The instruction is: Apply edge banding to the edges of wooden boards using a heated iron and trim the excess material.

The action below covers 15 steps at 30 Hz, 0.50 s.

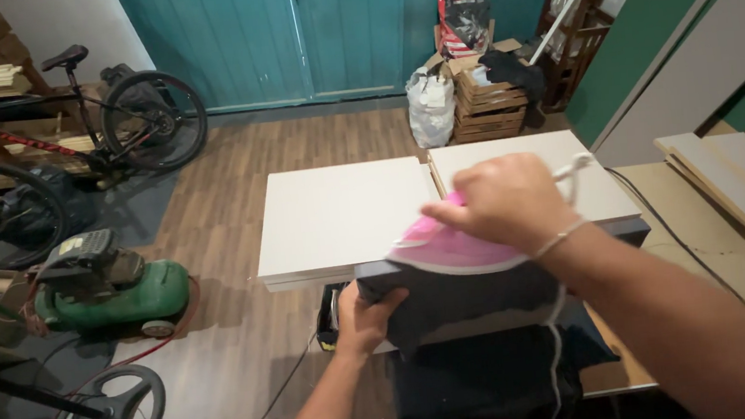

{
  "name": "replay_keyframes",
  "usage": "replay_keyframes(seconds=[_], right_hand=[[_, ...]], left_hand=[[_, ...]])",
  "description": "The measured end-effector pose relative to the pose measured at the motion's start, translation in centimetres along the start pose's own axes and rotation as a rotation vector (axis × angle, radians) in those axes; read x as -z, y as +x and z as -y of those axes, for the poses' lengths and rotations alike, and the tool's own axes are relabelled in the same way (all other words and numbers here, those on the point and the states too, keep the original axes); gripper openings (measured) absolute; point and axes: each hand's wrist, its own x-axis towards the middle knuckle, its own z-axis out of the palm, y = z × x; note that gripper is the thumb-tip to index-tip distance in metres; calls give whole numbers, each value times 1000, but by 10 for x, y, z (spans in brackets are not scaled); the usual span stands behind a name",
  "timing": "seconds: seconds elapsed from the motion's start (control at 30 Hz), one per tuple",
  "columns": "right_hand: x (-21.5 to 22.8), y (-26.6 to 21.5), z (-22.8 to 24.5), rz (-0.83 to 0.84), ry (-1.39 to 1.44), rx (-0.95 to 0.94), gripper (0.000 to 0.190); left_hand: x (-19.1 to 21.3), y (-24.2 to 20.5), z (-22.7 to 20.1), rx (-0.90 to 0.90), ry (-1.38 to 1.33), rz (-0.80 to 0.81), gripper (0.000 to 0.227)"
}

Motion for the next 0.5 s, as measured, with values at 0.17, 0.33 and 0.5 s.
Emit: replay_keyframes(seconds=[0.17, 0.33, 0.5], right_hand=[[8, 22, 61, -7, 126, 67, 68], [5, 37, 93, -78, 222, 160, 67], [7, 25, 73, -31, 181, 134, 68]], left_hand=[[-1, -9, -24, -27, -15, 7, 36], [-6, -19, -45, -146, -89, -64, 55], [-8, -18, -59, -43, -82, -43, 57]])
